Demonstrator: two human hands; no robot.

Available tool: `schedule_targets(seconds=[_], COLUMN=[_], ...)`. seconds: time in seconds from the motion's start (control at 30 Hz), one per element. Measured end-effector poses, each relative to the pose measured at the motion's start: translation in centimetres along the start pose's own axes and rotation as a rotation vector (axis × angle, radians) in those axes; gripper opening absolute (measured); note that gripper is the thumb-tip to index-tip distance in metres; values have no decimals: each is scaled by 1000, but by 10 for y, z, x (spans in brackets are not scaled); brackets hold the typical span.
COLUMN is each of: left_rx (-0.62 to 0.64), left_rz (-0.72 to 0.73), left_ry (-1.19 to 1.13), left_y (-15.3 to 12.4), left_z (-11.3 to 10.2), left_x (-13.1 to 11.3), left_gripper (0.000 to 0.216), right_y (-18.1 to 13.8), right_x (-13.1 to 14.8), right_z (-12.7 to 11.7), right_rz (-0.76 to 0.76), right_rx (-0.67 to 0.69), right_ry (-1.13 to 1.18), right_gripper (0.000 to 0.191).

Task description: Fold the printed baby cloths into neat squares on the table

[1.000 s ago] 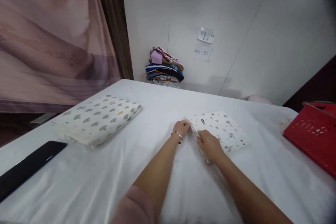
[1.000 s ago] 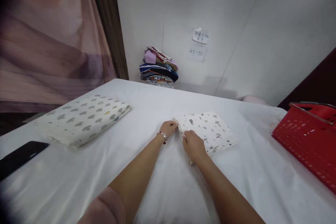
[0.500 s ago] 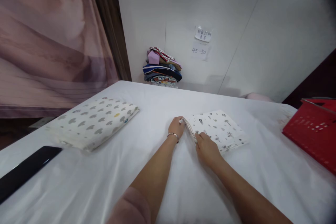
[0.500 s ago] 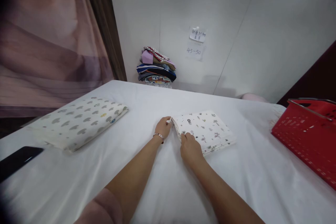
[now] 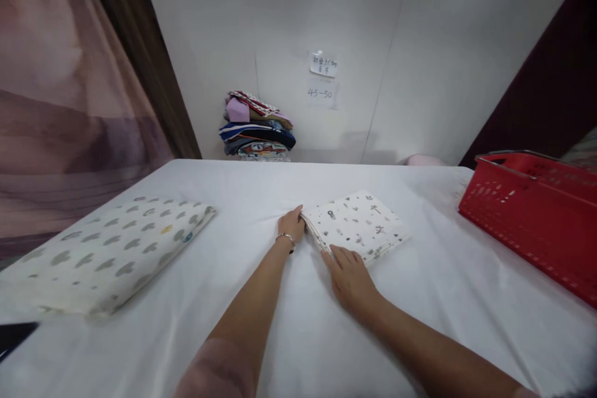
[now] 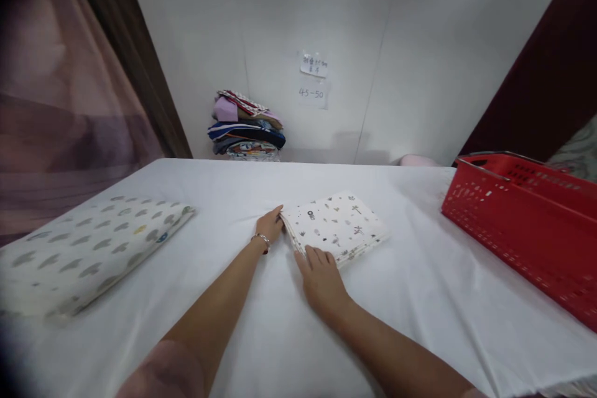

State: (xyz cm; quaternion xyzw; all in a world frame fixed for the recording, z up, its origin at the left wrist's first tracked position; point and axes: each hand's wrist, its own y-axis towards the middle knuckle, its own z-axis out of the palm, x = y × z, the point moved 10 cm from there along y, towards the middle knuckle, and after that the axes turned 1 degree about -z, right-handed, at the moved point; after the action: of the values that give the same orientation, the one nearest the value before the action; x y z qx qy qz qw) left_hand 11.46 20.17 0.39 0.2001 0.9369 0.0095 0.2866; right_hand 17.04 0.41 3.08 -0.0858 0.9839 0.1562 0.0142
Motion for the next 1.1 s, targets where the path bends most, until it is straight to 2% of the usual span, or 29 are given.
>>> schedule_targets(seconds=[0.17,0.37,0.43,0.57,0.77,1.0,1.1], left_rx=[2,7,10,-74,2,-21,-29], left_rz=[58,135,104,68,29,45,44], left_ry=[32,13,-20,-87,-58,-28,-24], left_y=[5,-28,-39,-49,-53,-54,-54], left_z=[-10,-24,-26,-37,-29,-29,-30], left_x=[-14,-15,-8,-1,5,6,6], left_gripper=[39,29,27,27,25,27,27], right_y=[-3,-38,-45,-46,-48,-36,-32], right_x=[-6,-21,-21,-17,-14,-12,-7], right_z=[-5,-14,-11,-8,-10,-29,-19], right_rz=[-59,-125,-140,-137,-111,-85,-111], right_rx=[-58,-117,-97,-41,-16,46,87], right_ry=[7,50,57,73,101,140,126], right_gripper=[52,48,46,49,58,57,60])
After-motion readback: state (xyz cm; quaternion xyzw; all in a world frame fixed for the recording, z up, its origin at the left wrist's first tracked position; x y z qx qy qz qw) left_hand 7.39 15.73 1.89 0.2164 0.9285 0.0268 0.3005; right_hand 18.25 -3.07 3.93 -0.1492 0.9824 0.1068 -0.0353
